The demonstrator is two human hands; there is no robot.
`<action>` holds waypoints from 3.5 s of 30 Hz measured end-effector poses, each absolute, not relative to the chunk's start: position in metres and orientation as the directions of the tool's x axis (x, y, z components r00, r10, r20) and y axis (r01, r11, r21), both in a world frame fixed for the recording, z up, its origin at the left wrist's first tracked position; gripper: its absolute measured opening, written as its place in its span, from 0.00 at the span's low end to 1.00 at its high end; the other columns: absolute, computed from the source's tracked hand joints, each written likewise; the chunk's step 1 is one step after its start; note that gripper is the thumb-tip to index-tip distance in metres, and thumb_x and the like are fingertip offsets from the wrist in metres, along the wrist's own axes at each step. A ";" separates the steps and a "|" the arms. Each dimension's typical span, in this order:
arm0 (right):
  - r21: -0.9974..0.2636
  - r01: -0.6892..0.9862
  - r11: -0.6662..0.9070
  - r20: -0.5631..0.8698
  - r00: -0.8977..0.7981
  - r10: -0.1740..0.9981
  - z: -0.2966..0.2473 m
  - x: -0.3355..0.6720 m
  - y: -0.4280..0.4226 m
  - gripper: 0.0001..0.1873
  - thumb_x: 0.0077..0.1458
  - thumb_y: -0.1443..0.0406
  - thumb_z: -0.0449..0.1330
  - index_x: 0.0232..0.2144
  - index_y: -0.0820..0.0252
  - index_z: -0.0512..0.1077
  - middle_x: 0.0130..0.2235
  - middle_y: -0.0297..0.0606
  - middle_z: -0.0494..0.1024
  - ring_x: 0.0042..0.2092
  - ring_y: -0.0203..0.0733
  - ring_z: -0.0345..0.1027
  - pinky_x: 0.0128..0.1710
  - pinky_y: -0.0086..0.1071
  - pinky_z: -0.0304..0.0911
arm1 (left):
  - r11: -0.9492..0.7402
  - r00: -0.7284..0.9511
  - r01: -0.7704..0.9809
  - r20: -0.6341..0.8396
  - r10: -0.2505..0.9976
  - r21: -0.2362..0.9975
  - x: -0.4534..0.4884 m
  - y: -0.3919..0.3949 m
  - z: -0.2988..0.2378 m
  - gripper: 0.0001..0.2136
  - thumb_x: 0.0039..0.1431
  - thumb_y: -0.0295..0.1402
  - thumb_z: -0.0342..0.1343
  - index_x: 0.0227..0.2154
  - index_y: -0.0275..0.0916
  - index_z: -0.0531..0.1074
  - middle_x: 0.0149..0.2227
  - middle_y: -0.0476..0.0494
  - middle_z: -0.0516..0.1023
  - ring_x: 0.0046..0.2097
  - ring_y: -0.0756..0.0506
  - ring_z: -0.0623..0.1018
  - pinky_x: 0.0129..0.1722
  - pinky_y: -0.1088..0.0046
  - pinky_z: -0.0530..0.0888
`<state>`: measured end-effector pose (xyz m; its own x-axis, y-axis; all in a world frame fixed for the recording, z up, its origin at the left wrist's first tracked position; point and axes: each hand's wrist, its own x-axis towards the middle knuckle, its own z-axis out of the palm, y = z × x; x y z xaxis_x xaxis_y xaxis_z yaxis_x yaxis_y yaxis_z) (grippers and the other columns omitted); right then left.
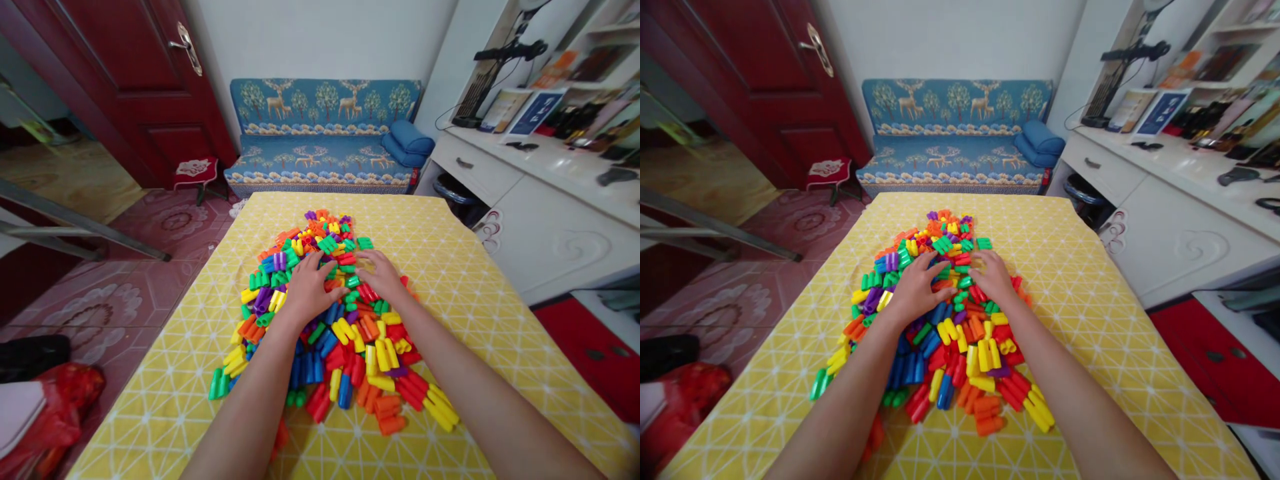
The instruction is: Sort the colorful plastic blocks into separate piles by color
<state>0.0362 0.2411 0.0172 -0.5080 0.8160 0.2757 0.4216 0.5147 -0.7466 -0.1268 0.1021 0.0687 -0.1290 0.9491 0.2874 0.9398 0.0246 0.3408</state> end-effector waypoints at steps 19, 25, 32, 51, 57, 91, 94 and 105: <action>-0.715 0.340 0.611 0.104 -0.812 0.574 0.047 0.057 0.197 0.23 0.56 0.61 0.57 0.56 0.48 0.67 0.56 0.35 0.72 0.55 0.46 0.68 0.54 0.44 0.63 | 0.029 -0.129 0.941 0.278 0.952 0.336 -0.121 0.100 0.054 0.24 0.49 0.48 0.61 0.50 0.50 0.71 0.56 0.46 0.70 0.65 0.34 0.57 0.64 0.48 0.53; -0.861 0.367 0.352 0.107 -0.546 0.831 0.039 0.069 0.251 0.16 0.52 0.56 0.60 0.41 0.58 0.73 0.34 0.36 0.80 0.34 0.42 0.75 0.35 0.36 0.71 | 0.041 -0.139 0.938 0.263 0.955 0.344 -0.121 0.100 0.054 0.23 0.48 0.47 0.62 0.48 0.50 0.72 0.57 0.46 0.70 0.65 0.34 0.57 0.64 0.47 0.52; -0.873 0.475 0.115 0.117 -0.025 0.993 0.011 0.062 0.354 0.16 0.50 0.59 0.58 0.39 0.64 0.72 0.28 0.40 0.77 0.31 0.43 0.73 0.29 0.35 0.69 | 0.039 -0.141 0.936 0.272 0.952 0.350 -0.121 0.100 0.054 0.24 0.48 0.47 0.62 0.49 0.50 0.72 0.57 0.45 0.69 0.66 0.33 0.56 0.64 0.46 0.51; -0.735 0.592 0.330 0.268 -0.193 0.944 -0.001 0.075 0.389 0.21 0.50 0.60 0.58 0.47 0.63 0.73 0.41 0.46 0.79 0.45 0.48 0.73 0.48 0.47 0.66 | 0.038 -0.142 0.932 0.268 0.953 0.360 -0.121 0.101 0.052 0.23 0.47 0.47 0.63 0.49 0.51 0.72 0.59 0.46 0.68 0.67 0.33 0.55 0.64 0.45 0.51; -0.623 0.659 0.422 0.341 -0.257 0.904 -0.005 0.089 0.378 0.26 0.50 0.62 0.58 0.52 0.65 0.70 0.57 0.52 0.68 0.60 0.51 0.59 0.61 0.47 0.52 | 0.038 -0.140 0.933 0.262 0.955 0.359 -0.120 0.100 0.053 0.23 0.48 0.47 0.62 0.49 0.51 0.72 0.60 0.46 0.67 0.67 0.33 0.54 0.64 0.45 0.50; -0.675 0.673 0.302 0.435 0.033 0.900 -0.016 0.113 0.383 0.13 0.43 0.62 0.59 0.33 0.62 0.72 0.38 0.49 0.79 0.43 0.54 0.72 0.47 0.49 0.64 | 0.050 -0.145 0.942 0.269 0.952 0.331 -0.120 0.100 0.050 0.24 0.49 0.50 0.61 0.49 0.52 0.71 0.60 0.48 0.66 0.67 0.35 0.54 0.65 0.47 0.50; -0.647 0.660 0.382 0.464 -0.057 0.884 -0.015 0.110 0.376 0.11 0.47 0.62 0.56 0.33 0.61 0.73 0.40 0.47 0.78 0.45 0.53 0.71 0.50 0.49 0.63 | 0.051 -0.145 0.942 0.267 0.953 0.332 -0.121 0.100 0.050 0.24 0.49 0.50 0.60 0.49 0.52 0.71 0.60 0.48 0.67 0.67 0.35 0.54 0.65 0.47 0.50; -0.608 0.451 0.653 0.420 -0.516 0.747 0.017 0.015 0.312 0.17 0.48 0.58 0.62 0.42 0.54 0.75 0.43 0.38 0.77 0.43 0.43 0.71 0.46 0.38 0.65 | 0.050 -0.142 0.946 0.271 0.952 0.320 -0.120 0.100 0.051 0.24 0.49 0.50 0.61 0.49 0.52 0.71 0.59 0.48 0.68 0.67 0.35 0.55 0.65 0.47 0.50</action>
